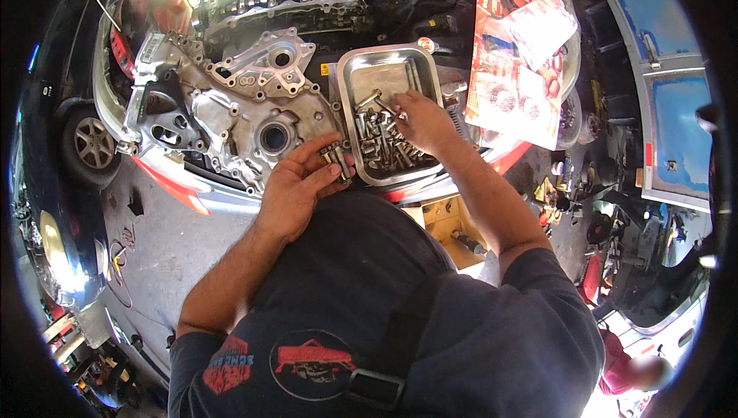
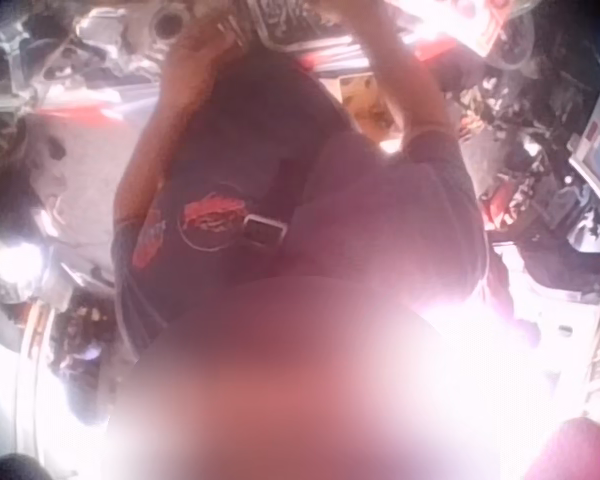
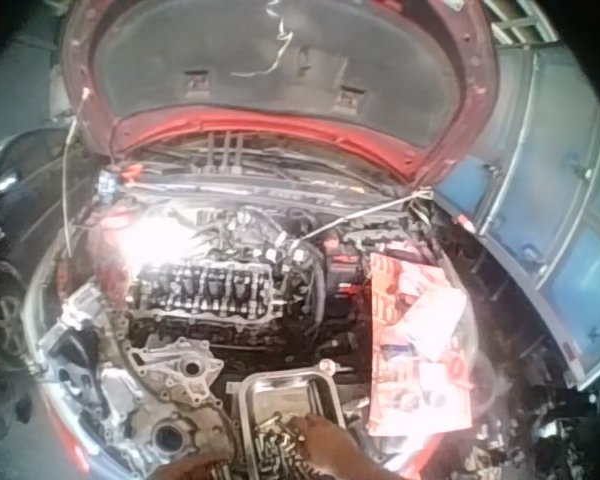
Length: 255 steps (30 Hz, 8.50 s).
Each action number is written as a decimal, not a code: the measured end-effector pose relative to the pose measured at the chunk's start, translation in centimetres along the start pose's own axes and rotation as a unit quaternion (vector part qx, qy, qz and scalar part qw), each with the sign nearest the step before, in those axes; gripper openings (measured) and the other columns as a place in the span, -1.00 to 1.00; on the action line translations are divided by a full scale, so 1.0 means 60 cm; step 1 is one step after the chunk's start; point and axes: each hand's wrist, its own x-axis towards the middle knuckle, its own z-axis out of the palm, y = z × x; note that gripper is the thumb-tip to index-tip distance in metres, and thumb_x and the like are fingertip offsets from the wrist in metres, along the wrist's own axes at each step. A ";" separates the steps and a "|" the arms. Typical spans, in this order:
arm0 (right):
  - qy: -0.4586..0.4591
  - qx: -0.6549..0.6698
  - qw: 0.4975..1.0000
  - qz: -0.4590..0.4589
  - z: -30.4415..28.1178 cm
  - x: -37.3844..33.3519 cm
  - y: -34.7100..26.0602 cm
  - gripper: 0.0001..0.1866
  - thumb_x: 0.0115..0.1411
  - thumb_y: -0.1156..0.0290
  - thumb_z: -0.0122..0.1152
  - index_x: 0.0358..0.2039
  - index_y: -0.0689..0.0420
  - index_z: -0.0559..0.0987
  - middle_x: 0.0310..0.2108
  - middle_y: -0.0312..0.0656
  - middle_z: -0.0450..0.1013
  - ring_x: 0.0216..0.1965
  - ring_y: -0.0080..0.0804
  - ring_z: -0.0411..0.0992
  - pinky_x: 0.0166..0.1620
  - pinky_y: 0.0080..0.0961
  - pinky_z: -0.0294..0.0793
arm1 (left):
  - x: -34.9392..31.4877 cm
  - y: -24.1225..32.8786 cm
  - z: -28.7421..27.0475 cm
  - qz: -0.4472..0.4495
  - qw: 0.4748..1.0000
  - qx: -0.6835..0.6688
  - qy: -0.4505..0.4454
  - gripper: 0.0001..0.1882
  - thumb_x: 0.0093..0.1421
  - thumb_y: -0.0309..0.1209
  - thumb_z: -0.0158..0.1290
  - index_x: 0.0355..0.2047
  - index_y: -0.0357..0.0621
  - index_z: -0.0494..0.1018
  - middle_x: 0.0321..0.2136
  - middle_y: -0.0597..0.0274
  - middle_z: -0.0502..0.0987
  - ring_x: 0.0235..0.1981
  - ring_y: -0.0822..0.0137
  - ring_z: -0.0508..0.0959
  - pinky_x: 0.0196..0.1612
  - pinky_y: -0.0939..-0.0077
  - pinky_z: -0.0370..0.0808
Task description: The person removes bolts from a metal engine cover, places them into a tray, and then handles a black rubber gasket, positioning it over the engine block. The person also picks up and examines small cylindrical metal parts from the tray.
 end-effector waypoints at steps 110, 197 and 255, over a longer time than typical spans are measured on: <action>-0.022 0.492 0.861 0.131 -0.027 -0.074 -0.186 -0.84 0.20 0.42 0.31 -0.27 0.21 0.55 -0.42 -0.31 0.53 -0.40 -0.65 0.47 -0.32 -0.66 0.47 | 0.018 -0.017 -0.004 -0.034 0.997 0.037 0.053 -0.55 0.16 -0.58 0.17 0.08 -0.18 0.43 -0.28 0.27 0.59 -0.27 0.50 0.57 -0.23 0.64 0.55; 0.354 0.268 0.894 0.053 0.040 -0.312 -0.172 -0.67 0.13 0.28 0.30 -0.11 0.06 0.51 -0.11 -0.10 0.40 -0.06 -0.08 0.45 -0.08 -0.22 0.53 | 0.033 -0.063 0.080 -0.121 0.970 0.123 -0.172 -0.48 0.37 -0.34 -0.13 0.30 -0.16 0.13 0.05 0.05 0.45 -0.02 0.28 0.55 -0.08 0.47 0.58; 0.331 0.277 0.898 -0.083 -0.031 -0.258 -0.179 -0.51 -0.04 0.48 0.47 -0.06 0.17 0.52 -0.14 -0.13 0.50 -0.18 -0.21 0.54 -0.17 -0.39 0.58 | -0.023 -0.001 0.108 -0.041 0.986 0.047 -0.157 -0.49 0.29 -0.57 0.02 0.23 -0.19 0.22 -0.05 0.06 0.55 -0.08 0.38 0.57 -0.12 0.56 0.59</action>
